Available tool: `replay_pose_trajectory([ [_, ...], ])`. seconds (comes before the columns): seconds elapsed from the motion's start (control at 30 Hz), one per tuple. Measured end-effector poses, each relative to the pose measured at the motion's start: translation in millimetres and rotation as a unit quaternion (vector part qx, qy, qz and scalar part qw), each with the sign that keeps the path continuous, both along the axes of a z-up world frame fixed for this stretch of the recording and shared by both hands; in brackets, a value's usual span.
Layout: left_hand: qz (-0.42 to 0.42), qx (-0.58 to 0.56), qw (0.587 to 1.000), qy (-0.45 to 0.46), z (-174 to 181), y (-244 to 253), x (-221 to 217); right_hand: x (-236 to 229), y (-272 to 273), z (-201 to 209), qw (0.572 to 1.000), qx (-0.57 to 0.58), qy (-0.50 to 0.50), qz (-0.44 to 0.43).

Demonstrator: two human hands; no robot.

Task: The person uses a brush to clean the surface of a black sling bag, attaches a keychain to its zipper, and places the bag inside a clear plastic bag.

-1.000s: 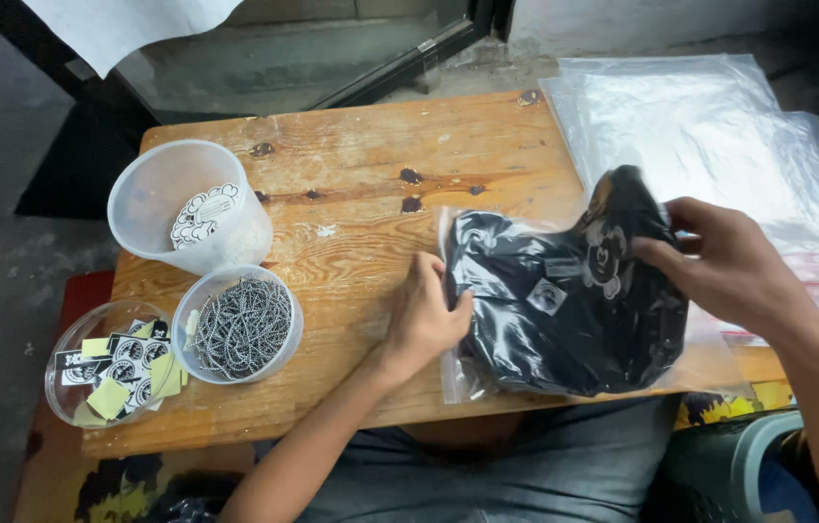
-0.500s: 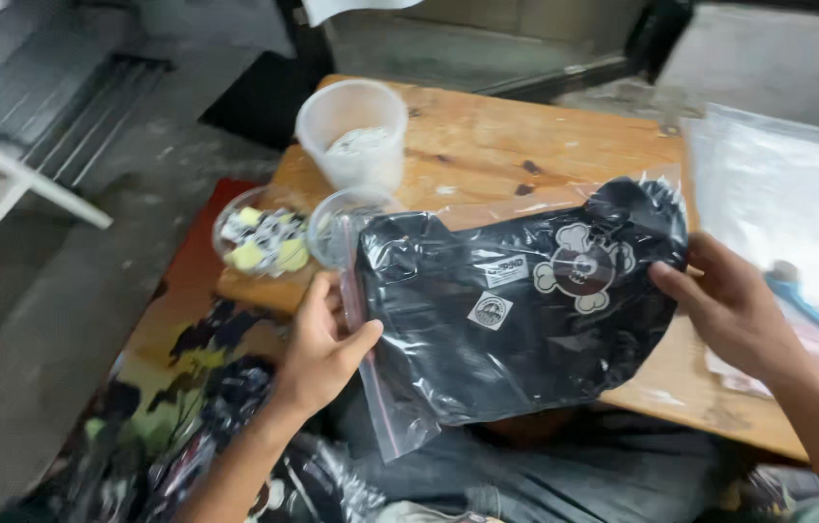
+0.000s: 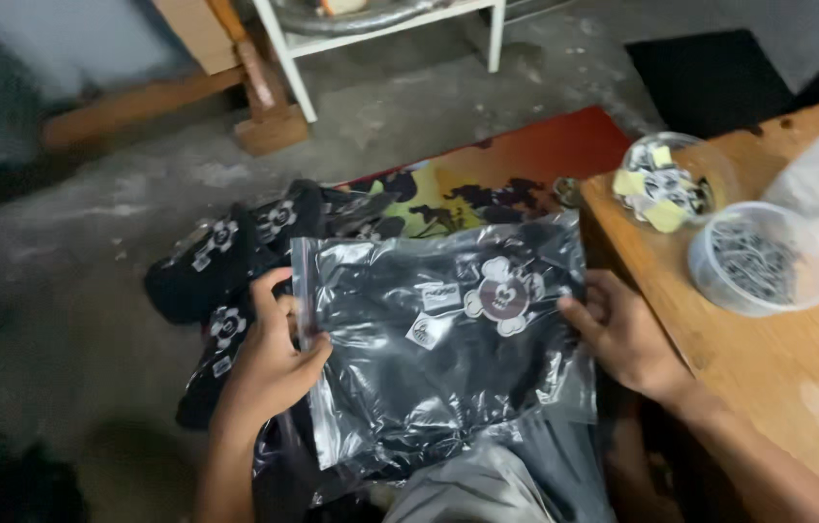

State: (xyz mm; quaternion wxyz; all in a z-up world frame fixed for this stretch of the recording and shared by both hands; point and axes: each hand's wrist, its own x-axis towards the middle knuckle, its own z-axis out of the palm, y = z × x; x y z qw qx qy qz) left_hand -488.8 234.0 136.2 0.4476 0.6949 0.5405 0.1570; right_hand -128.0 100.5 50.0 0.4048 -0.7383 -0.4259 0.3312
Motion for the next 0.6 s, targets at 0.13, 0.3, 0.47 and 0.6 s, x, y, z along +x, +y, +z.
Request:
replay_pose_trajectory([
  [0.13,0.005,0.037,0.979,0.199,-55,14,-41,-8,33,-45,0.993,-0.084,-0.063,0.057],
  [0.3,-0.072,0.401,0.913,0.027,-32,20,-8,4,10,-5,0.995,-0.037,-0.086,0.029],
  [0.47,-0.308,0.33,0.884,-0.123,-7,26,103,31,-86,27,0.982,-0.022,-0.156,-0.101],
  [0.6,-0.509,0.222,0.816,-0.162,-10,-17,214,14,-194,67,0.924,-0.138,-0.198,-0.297],
])
